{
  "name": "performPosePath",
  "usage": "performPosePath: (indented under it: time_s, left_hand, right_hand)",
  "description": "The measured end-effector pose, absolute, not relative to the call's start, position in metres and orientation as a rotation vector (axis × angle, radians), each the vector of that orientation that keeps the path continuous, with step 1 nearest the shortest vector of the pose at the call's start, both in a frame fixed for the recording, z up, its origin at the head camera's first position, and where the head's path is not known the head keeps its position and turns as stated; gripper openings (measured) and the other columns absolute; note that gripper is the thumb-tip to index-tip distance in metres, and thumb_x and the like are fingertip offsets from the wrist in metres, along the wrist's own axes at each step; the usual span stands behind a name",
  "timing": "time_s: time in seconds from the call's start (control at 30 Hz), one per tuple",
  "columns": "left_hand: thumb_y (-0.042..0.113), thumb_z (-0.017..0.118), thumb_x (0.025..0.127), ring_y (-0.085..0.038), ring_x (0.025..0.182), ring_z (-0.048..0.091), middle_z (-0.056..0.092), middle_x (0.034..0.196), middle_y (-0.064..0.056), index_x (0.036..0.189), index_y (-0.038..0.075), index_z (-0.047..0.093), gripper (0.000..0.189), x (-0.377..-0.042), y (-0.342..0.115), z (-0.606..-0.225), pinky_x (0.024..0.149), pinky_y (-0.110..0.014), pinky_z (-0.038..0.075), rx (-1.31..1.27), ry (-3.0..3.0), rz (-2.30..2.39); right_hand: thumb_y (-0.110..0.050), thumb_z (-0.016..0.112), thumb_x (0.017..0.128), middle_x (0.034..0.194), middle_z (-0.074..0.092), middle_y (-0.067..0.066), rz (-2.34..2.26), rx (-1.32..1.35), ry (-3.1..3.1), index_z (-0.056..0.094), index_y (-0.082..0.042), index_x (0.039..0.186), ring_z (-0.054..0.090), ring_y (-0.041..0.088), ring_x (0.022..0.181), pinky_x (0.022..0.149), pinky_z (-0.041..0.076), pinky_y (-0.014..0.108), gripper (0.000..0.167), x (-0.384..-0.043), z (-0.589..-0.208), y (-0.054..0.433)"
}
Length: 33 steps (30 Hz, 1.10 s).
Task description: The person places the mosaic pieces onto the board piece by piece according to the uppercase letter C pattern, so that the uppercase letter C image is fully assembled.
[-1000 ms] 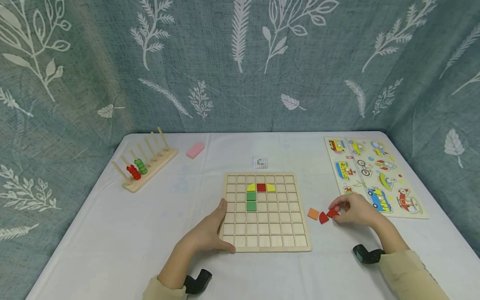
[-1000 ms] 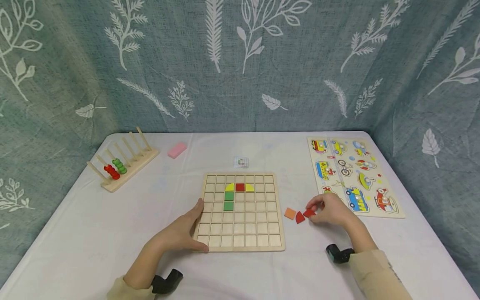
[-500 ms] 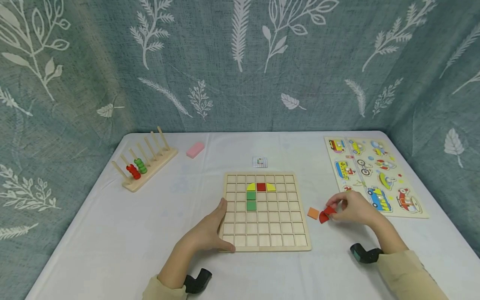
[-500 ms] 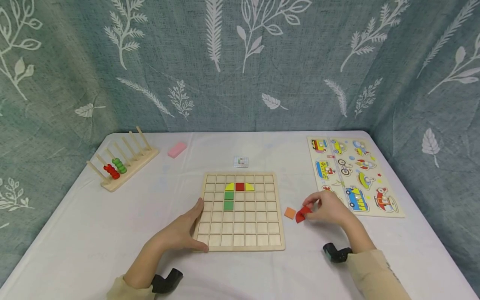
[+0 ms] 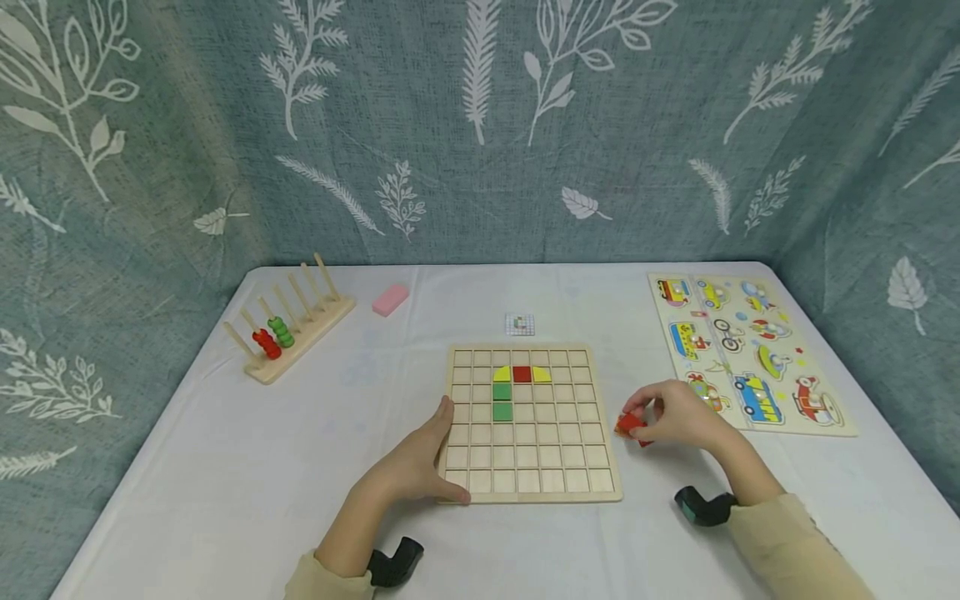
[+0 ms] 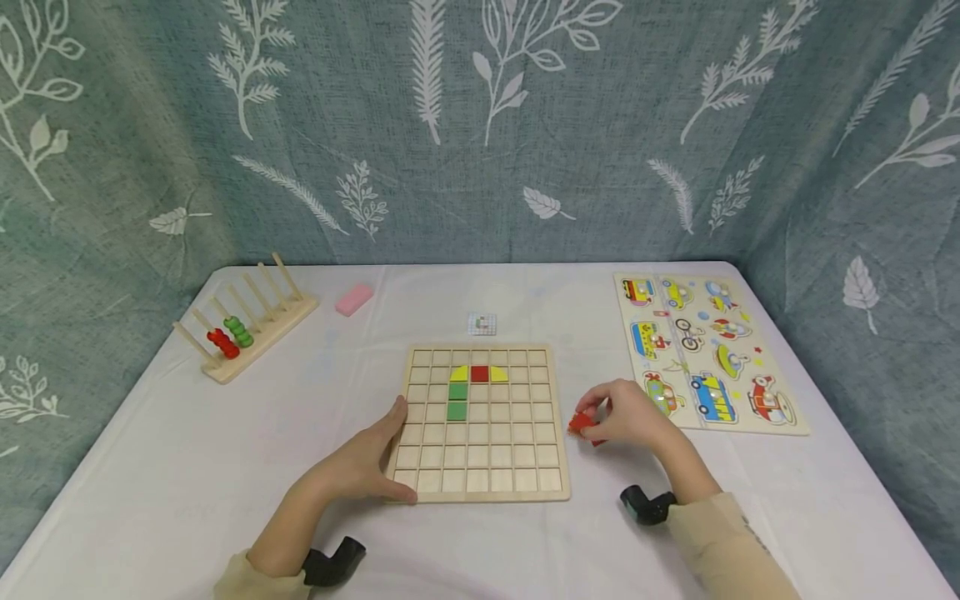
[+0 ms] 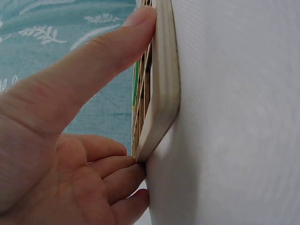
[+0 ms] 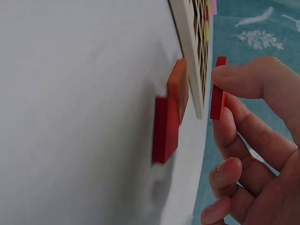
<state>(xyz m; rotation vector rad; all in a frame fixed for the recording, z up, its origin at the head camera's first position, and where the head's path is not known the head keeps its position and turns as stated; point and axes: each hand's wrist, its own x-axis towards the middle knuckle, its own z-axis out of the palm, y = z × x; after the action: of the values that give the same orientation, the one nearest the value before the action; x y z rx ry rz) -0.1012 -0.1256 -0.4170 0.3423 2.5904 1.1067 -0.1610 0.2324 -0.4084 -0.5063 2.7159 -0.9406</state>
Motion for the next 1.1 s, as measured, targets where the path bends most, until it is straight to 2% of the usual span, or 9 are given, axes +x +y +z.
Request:
performPosePath:
  time_s: [0.2,0.37,0.67,1.1]
  left_hand:
    - [0.02,0.09,0.049,-0.031,0.137,0.013,0.01,0.148,-0.023,0.141,-0.01,0.012,0.124,-0.101,-0.126,-0.417,0.109,-0.043,0.019,0.343,2.586,1.109]
    - [0.021,0.09,0.049,-0.031,0.137,0.014,0.01,0.149,-0.022,0.142,-0.009,0.013,0.125,-0.102,-0.125,-0.418,0.109,-0.043,0.019,0.339,2.589,1.105]
    - [0.021,0.09,0.049,-0.031,0.137,0.014,0.011,0.149,-0.021,0.142,-0.009,0.014,0.124,-0.102,-0.125,-0.417,0.108,-0.043,0.02,0.329,2.592,1.103]
    - [0.022,0.091,0.047,-0.032,0.137,0.013,0.009,0.149,-0.022,0.142,-0.009,0.012,0.127,-0.103,-0.125,-0.418,0.109,-0.044,0.019,0.334,2.585,1.113]
  right_hand:
    - [-0.008,0.076,0.066,0.069,0.055,-0.001,-1.014,-0.528,2.654,0.068,-0.008,0.083,0.043,0.013,0.052,0.041,0.041,0.025,0.019,-0.162,-0.409,0.214]
    - [-0.008,0.076,0.066,0.069,0.054,-0.001,-1.042,-0.558,2.62,0.068,-0.009,0.083,0.043,0.013,0.051,0.039,0.04,0.026,0.018,-0.163,-0.411,0.2]
    - [-0.007,0.076,0.065,0.069,0.056,-0.003,-1.065,-0.644,2.6,0.069,-0.009,0.082,0.042,0.012,0.054,0.047,0.037,0.022,0.019,-0.165,-0.412,0.176]
    - [-0.009,0.077,0.067,0.07,0.058,-0.006,-1.087,-0.749,2.568,0.069,-0.01,0.082,0.043,0.011,0.056,0.049,0.037,0.022,0.017,-0.163,-0.412,0.146]
